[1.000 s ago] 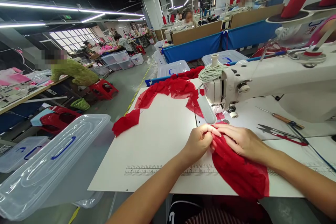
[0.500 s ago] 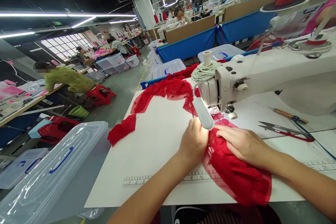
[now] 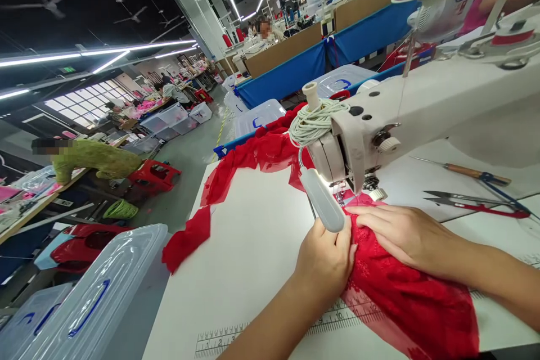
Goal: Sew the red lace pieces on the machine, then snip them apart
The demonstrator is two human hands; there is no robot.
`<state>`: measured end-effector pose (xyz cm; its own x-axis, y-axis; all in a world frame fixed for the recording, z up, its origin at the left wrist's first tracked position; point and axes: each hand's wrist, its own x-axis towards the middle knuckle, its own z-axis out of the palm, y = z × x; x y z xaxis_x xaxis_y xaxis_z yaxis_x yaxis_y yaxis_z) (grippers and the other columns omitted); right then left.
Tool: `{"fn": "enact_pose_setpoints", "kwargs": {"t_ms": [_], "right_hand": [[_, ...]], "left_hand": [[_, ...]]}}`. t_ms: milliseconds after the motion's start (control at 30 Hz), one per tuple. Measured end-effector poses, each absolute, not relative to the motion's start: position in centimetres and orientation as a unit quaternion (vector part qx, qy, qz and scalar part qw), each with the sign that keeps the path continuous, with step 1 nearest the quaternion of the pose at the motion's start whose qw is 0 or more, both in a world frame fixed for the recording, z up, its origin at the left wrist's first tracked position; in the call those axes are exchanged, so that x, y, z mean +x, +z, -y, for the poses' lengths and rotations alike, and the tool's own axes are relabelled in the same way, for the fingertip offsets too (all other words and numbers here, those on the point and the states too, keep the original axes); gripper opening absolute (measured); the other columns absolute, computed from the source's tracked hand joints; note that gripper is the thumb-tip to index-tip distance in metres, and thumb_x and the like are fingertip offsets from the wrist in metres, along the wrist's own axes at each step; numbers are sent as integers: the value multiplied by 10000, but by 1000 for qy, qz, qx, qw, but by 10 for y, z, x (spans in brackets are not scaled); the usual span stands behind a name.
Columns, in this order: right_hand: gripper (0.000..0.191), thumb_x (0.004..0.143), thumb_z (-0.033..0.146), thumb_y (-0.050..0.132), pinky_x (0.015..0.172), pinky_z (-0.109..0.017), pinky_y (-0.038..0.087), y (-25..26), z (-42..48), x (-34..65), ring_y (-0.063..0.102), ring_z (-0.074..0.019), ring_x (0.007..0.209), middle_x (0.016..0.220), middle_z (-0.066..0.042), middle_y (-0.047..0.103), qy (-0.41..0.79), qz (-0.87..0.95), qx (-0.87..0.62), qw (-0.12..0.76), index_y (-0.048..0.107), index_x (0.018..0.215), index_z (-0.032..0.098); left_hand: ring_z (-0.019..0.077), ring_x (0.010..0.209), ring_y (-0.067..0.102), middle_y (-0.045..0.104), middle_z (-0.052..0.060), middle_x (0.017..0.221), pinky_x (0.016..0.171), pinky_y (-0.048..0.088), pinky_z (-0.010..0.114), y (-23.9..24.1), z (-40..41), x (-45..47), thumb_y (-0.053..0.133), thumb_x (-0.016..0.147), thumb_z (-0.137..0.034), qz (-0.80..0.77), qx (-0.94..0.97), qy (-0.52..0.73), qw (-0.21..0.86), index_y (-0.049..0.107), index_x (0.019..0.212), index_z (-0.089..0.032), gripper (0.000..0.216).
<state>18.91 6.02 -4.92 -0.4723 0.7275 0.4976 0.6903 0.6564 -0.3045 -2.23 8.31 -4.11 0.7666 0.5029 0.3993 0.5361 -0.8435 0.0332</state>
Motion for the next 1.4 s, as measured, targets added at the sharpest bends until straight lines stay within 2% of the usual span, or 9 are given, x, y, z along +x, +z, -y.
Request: {"fn": "enact_pose_setpoints", "kwargs": {"t_ms": [167, 300, 533, 767, 867, 1033, 1233, 1400], "right_hand": [[379, 867, 26, 386, 840, -386, 631, -51, -61, 189, 730, -249, 983, 1150, -133, 752, -6, 854, -423, 302, 700, 1052, 130], [392, 863, 39, 394, 814, -410, 636, -53, -62, 189, 740, -258, 959, 1109, -107, 769, -12, 843, -442, 307, 707, 1070, 152], [401, 862, 37, 389, 808, -353, 626, -52, -62, 188, 738, -229, 953, 1131, -90, 766, -30, 843, -451, 291, 690, 1100, 153], [403, 868, 44, 370, 668, -376, 618, -48, -63, 185, 730, -249, 821, 1036, -98, 777, -9, 837, -467, 286, 697, 1071, 164], [403, 864, 44, 374, 676, -384, 626, -47, -63, 186, 727, -244, 793, 994, -88, 781, -5, 837, -466, 287, 703, 1063, 165], [423, 855, 27, 380, 776, -375, 641, -50, -62, 187, 744, -244, 927, 1085, -101, 778, -35, 839, -460, 290, 709, 1093, 145], [411, 848, 27, 385, 783, -372, 649, -50, -61, 185, 755, -252, 923, 1100, -125, 775, -73, 844, -448, 285, 711, 1089, 93], [402, 850, 29, 379, 752, -332, 634, -47, -61, 184, 754, -233, 875, 1058, -115, 785, -77, 844, -453, 278, 714, 1053, 120]], "left_hand": [[275, 887, 648, 706, 176, 1047, 727, 580, 404, -41, -83, -21, 400, 992, -186, 287, -932, -203, 90, 619, 1229, -74, 342], [264, 877, 636, 697, 180, 1094, 700, 566, 389, -39, -83, -21, 381, 1008, -214, 290, -931, -199, 95, 640, 1211, -94, 350], [260, 900, 612, 682, 167, 1173, 689, 533, 370, -40, -85, -23, 401, 1007, -229, 299, -930, -191, 98, 680, 1136, -124, 325], [274, 932, 599, 677, 178, 1149, 698, 519, 385, -40, -88, -23, 407, 1003, -224, 303, -934, -166, 91, 674, 1150, -135, 318], [268, 913, 599, 686, 175, 1118, 687, 515, 377, -39, -88, -23, 413, 995, -211, 301, -934, -173, 84, 664, 1174, -135, 318], [261, 867, 592, 695, 170, 1089, 666, 495, 368, -37, -88, -24, 414, 957, -137, 289, -935, -185, 88, 592, 1289, -116, 377], [255, 853, 582, 692, 159, 1102, 682, 477, 367, -35, -89, -24, 434, 935, -123, 287, -935, -188, 93, 656, 1140, -127, 303], [261, 904, 577, 693, 140, 1135, 679, 462, 357, -34, -89, -23, 445, 940, -137, 301, -932, -176, 103, 686, 1060, -155, 269]]}}
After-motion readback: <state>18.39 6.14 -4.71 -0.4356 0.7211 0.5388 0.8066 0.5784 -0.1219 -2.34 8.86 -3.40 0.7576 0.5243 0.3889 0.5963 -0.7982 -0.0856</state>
